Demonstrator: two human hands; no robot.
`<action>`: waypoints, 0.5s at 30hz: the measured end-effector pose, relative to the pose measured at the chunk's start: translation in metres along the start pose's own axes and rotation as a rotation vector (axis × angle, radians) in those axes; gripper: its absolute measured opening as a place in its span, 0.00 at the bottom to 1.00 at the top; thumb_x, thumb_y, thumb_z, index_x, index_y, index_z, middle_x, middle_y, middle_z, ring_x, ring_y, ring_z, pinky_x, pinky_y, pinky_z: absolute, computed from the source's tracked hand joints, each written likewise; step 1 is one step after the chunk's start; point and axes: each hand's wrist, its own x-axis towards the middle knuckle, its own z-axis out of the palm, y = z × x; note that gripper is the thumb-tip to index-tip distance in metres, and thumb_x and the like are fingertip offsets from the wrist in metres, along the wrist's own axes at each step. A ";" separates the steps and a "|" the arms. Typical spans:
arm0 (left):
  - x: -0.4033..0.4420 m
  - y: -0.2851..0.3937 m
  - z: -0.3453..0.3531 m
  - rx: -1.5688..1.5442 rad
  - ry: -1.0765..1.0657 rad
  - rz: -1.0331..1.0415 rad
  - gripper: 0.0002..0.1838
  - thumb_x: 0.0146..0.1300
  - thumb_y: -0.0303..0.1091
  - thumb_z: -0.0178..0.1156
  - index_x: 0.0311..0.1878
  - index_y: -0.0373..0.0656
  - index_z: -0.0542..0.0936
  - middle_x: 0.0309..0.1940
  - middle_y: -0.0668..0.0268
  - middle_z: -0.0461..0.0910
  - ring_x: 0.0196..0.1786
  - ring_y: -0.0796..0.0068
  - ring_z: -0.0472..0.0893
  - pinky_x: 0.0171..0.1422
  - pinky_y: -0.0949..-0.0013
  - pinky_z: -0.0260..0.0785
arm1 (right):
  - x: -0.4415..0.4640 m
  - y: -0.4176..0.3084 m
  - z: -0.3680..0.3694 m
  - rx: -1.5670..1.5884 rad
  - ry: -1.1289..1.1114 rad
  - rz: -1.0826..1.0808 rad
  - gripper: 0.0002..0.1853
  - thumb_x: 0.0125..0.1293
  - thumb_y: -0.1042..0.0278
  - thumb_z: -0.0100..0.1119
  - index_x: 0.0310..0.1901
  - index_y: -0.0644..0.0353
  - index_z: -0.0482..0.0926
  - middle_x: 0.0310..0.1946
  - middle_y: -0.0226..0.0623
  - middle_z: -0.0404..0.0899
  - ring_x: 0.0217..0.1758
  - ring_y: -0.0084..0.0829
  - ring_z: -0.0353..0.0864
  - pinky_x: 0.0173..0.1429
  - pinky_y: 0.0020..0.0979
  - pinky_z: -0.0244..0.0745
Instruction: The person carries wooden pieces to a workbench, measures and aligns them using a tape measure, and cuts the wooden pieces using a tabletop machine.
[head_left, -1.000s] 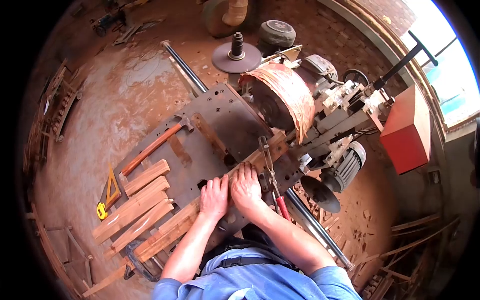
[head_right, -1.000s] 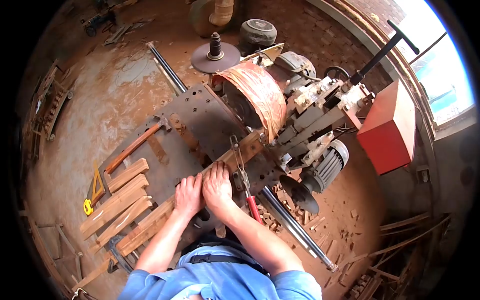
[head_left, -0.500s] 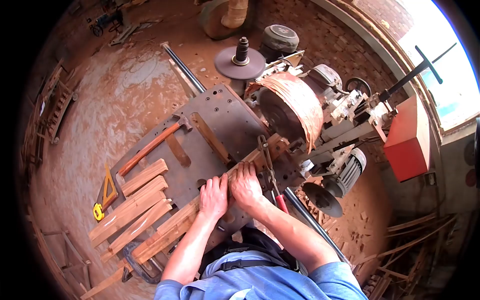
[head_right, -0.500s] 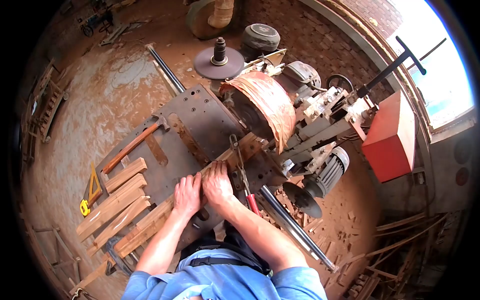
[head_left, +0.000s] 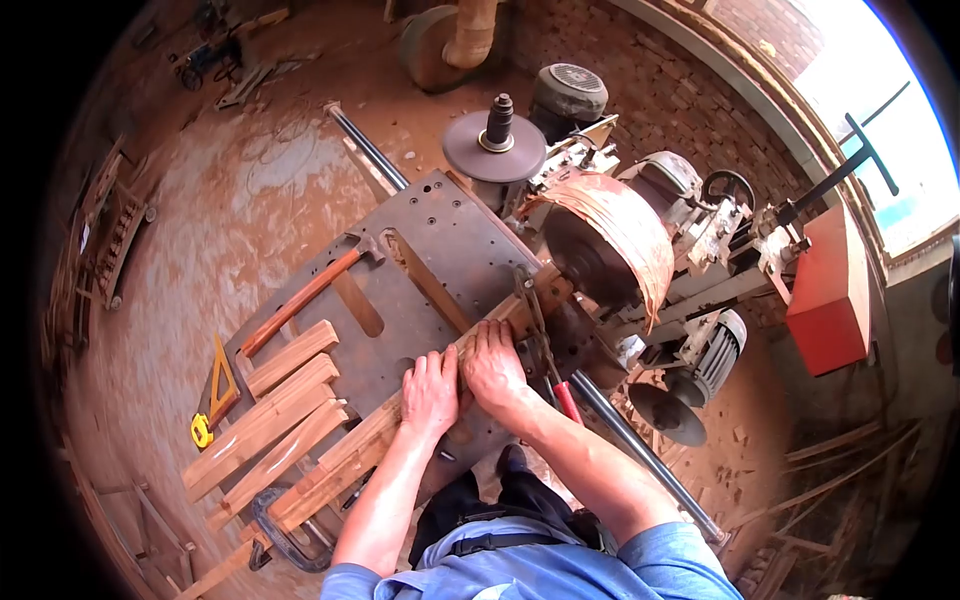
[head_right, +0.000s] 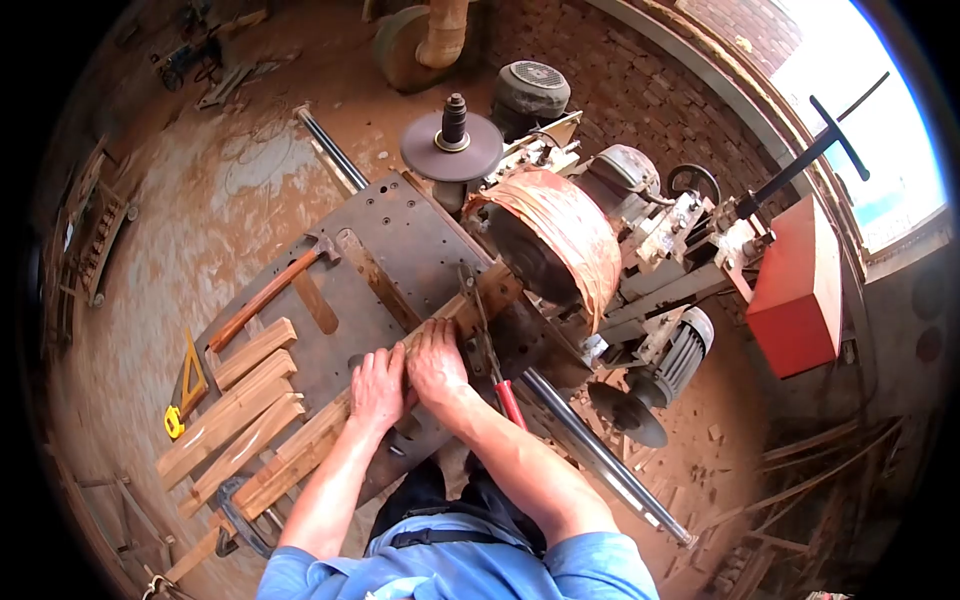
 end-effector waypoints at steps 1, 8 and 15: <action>0.003 -0.003 -0.006 -0.003 -0.009 -0.006 0.45 0.44 0.39 0.79 0.69 0.40 0.74 0.49 0.57 0.78 0.52 0.54 0.78 0.50 0.52 0.71 | 0.005 -0.001 -0.003 0.006 -0.003 -0.004 0.26 0.66 0.62 0.55 0.58 0.75 0.80 0.63 0.63 0.77 0.68 0.57 0.74 0.78 0.54 0.60; 0.042 -0.047 -0.019 0.016 -0.075 -0.001 0.42 0.53 0.45 0.74 0.70 0.39 0.73 0.48 0.57 0.78 0.53 0.57 0.77 0.53 0.53 0.72 | 0.063 -0.008 -0.005 0.050 0.013 0.000 0.27 0.63 0.63 0.57 0.58 0.76 0.79 0.61 0.64 0.78 0.67 0.58 0.75 0.76 0.54 0.62; 0.082 -0.098 -0.022 0.052 -0.054 -0.012 0.43 0.51 0.45 0.77 0.69 0.40 0.74 0.48 0.58 0.78 0.54 0.57 0.78 0.54 0.53 0.73 | 0.130 -0.017 -0.012 0.089 -0.091 -0.011 0.26 0.69 0.62 0.54 0.61 0.74 0.80 0.64 0.62 0.77 0.69 0.55 0.75 0.77 0.51 0.62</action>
